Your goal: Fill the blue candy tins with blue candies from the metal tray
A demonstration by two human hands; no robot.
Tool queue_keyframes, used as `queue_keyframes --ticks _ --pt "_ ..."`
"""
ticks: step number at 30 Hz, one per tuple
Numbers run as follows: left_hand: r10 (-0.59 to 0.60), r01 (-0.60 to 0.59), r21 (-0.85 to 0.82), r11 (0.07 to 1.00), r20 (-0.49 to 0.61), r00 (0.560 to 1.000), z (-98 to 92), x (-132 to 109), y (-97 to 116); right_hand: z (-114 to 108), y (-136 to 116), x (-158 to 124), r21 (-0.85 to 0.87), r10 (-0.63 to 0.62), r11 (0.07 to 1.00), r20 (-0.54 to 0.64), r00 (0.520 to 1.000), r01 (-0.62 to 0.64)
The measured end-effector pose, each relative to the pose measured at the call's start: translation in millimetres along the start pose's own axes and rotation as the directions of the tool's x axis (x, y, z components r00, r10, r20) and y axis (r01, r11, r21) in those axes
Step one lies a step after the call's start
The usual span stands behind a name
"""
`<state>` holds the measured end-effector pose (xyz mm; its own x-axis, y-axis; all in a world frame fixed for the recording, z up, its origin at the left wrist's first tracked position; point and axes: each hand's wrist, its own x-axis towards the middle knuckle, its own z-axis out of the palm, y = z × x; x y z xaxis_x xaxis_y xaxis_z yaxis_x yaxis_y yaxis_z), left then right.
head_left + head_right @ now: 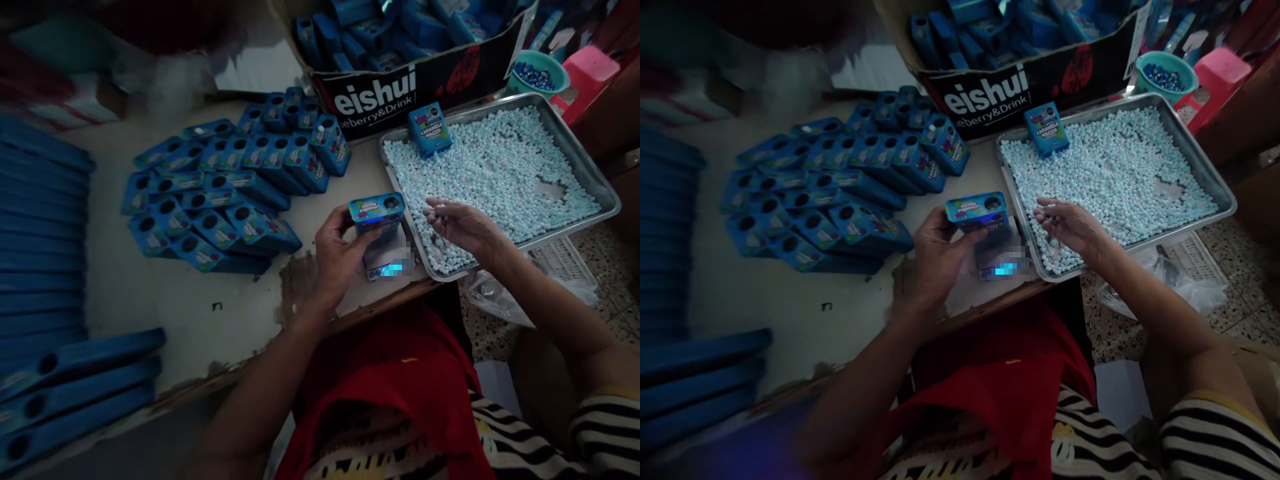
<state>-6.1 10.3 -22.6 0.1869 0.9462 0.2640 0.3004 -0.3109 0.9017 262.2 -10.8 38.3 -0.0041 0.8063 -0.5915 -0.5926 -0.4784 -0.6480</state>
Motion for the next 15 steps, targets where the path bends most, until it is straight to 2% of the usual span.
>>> queue_keyframes --ticks 4,8,11,15 --pt "-0.134 0.124 -0.139 0.982 -0.062 0.989 7.1 -26 -6 -8 -2 -5 -0.105 -0.071 0.992 -0.015 0.997 0.069" --pt "-0.135 0.119 -0.137 0.983 -0.108 0.985 7.8 -34 -6 -8 -6 -6 -0.109 -0.11 0.989 -0.082 0.991 0.101" --pt "-0.097 0.09 -0.066 0.994 -0.107 0.99 -12.7 -35 0 -3 -8 -6 -0.129 -0.152 0.981 -0.075 0.985 0.142" --pt "-0.038 0.042 0.016 0.999 -0.183 0.982 -55.2 -38 9 0 -6 -4 -0.197 -0.235 0.954 -0.016 0.972 0.227"
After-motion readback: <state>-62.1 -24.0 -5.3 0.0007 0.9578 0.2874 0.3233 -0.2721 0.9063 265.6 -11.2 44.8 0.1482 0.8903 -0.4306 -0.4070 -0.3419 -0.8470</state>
